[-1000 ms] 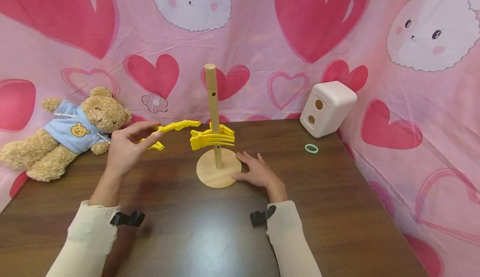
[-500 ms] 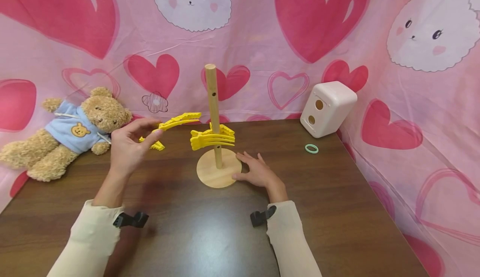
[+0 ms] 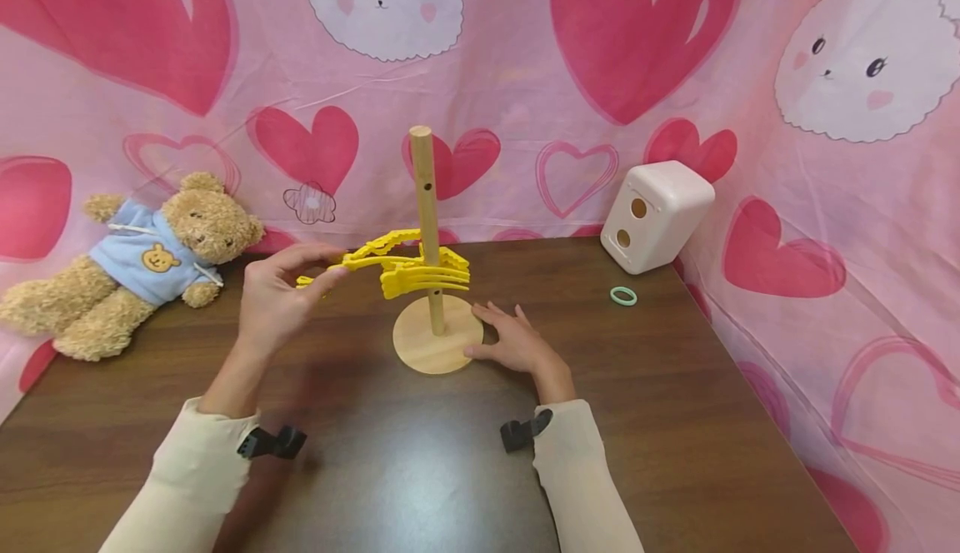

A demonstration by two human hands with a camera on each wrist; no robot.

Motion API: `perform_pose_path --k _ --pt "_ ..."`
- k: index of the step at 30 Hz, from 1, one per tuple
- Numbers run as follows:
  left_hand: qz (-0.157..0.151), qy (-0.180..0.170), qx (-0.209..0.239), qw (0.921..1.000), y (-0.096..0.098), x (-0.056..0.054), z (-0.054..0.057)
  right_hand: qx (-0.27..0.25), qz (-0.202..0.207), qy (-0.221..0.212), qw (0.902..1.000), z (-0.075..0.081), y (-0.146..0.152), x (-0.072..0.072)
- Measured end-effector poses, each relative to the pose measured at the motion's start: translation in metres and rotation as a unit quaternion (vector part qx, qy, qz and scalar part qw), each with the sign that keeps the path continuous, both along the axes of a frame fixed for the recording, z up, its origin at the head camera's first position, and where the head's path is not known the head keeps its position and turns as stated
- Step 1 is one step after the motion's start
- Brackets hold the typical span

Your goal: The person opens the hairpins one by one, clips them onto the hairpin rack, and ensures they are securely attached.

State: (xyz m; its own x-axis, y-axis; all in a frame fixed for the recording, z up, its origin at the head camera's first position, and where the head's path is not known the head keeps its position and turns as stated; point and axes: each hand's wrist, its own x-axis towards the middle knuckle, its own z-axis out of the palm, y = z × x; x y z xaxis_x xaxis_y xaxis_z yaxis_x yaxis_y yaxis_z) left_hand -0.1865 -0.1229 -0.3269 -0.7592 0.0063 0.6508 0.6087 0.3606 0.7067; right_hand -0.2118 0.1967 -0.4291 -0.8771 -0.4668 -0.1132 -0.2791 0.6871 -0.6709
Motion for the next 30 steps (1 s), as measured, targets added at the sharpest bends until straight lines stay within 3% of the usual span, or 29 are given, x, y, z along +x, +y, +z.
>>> perform_pose_path --k 11,17,30 --pt "-0.027 0.013 -0.016 0.9994 0.017 -0.003 0.0 0.0 0.004 -0.002 1.0 -0.001 -0.001 -0.001" --pt "-0.023 0.018 -0.024 0.9993 0.03 -0.005 0.002 -0.001 0.006 0.002 1.0 -0.001 0.0 -0.001" --pt "-0.011 -0.011 -0.05 0.9986 0.043 -0.008 0.004 0.002 0.005 0.002 1.0 -0.001 0.0 -0.002"
